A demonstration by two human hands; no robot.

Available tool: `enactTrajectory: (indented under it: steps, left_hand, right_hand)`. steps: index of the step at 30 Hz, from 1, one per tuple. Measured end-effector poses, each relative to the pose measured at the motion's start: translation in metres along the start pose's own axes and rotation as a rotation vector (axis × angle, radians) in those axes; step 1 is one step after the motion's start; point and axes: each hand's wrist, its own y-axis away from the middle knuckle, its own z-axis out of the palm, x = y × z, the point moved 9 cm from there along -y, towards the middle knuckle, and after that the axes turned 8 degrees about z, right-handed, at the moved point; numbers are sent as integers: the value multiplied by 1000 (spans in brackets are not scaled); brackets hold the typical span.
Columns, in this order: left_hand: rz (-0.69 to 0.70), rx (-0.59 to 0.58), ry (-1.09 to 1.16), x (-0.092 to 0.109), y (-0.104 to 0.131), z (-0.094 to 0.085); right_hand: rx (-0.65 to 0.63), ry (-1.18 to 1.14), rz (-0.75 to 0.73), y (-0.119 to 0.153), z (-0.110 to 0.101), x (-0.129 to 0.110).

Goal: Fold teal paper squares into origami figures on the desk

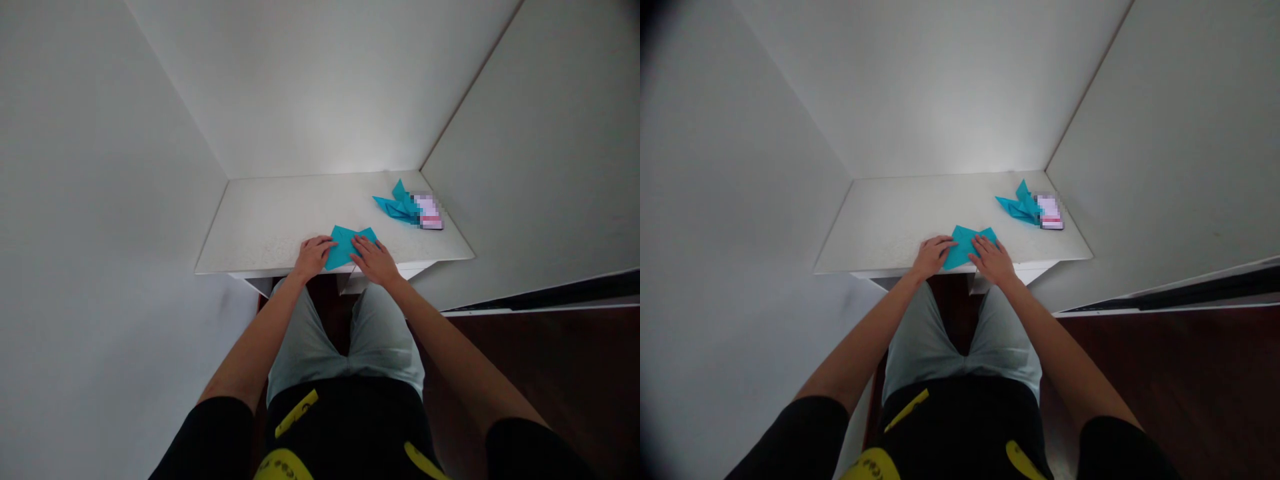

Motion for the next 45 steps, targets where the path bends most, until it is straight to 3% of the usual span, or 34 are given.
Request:
enactTrajectory:
  steps: [4, 9, 13, 16, 18, 21, 26, 29, 37, 41, 45]
  left_hand:
    - [6, -11, -11, 0, 1, 1]
    - [-13, -48, -113, 8, -3, 0]
    - [-30, -4, -342, 44, -14, 1]
    - [58, -30, -364, 83, -19, 23]
    - [55, -80, -327, 92, -16, 38]
    - [20, -122, -302, 80, -4, 46]
    - [-12, -133, -348, 31, 17, 26]
    - [5, -129, -373, 18, 25, 17]
    - [25, -81, -380, 27, 43, 5]
    - [39, -75, -362, 38, 48, -5]
    - [14, -18, -165, 39, 40, -30]
  right_hand:
    - [-30, 44, 105, -9, -3, 34]
    - [-36, 70, 137, -11, -1, 35]
    - [-35, 89, 170, -13, 0, 28]
    - [-53, 112, 191, -13, -1, 23]
    - [-59, 130, 207, -10, -2, 21]
    - [-57, 147, 218, -2, -5, 19]
    - [-69, 146, 222, 7, -9, 19]
    - [-87, 143, 237, 5, -8, 18]
    - [-62, 67, 42, 25, -2, 6]
    - [-15, -15, -15, 44, -12, 12]
    - [29, -200, 48, 46, -33, 25]
